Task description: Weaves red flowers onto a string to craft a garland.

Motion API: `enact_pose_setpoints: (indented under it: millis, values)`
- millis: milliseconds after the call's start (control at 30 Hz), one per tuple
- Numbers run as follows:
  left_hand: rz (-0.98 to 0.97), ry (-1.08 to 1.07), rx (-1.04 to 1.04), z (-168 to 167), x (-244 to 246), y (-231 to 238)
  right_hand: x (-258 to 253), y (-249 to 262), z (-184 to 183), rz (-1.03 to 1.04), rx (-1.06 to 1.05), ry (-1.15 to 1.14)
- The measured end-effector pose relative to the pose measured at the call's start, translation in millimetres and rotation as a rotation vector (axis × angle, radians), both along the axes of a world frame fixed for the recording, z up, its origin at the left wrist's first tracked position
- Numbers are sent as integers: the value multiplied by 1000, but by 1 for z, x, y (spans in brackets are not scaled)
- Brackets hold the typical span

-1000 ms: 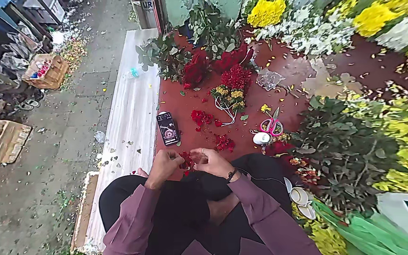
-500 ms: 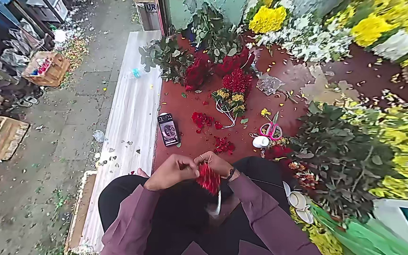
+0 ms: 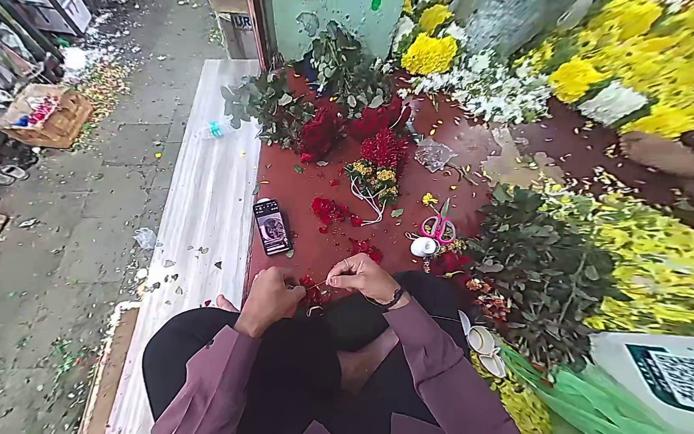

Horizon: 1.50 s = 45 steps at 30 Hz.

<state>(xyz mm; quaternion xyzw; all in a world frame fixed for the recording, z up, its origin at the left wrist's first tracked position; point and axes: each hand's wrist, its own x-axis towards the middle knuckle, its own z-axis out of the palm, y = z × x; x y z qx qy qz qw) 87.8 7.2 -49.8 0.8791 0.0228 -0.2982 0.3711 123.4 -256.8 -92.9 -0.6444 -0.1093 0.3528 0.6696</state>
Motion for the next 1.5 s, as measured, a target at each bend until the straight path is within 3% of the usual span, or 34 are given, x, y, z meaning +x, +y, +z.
enact_pose_setpoints:
  millis: [100, 200, 267, 400, 567, 733, 900, 1167, 1333, 1500]
  values:
    - [20, 90, 55, 1, -2, 3, 40, -20, -23, -57, -414, 45]
    - [39, 136, 102, 3, -2, 1, 84, -45, -84, -260, -905, -82]
    - [48, 143, 110, 2, 0, 0, 115, -48, -105, -322, -1066, -148]
    - [55, 170, 140, 1, -2, 1, 147, -38, -143, -170, -1284, -148]
    - [44, 163, 129, 2, 0, -1, 139, -34, -119, -273, -1108, -11]
    - [40, 137, 90, 1, -2, 0, 110, -30, -79, -431, -555, 169]
    - [40, 106, 99, -2, -2, 3, 61, -11, -41, -472, -301, 115]
    - [45, 113, 94, 0, 0, 1, 21, 3, -13, -424, -98, -22]
    - [85, 109, 101, 0, 1, 1, 14, 15, -7, -388, -102, -218]
    - [153, 92, 62, 0, 1, 0, -11, 31, 12, -465, 59, -146]
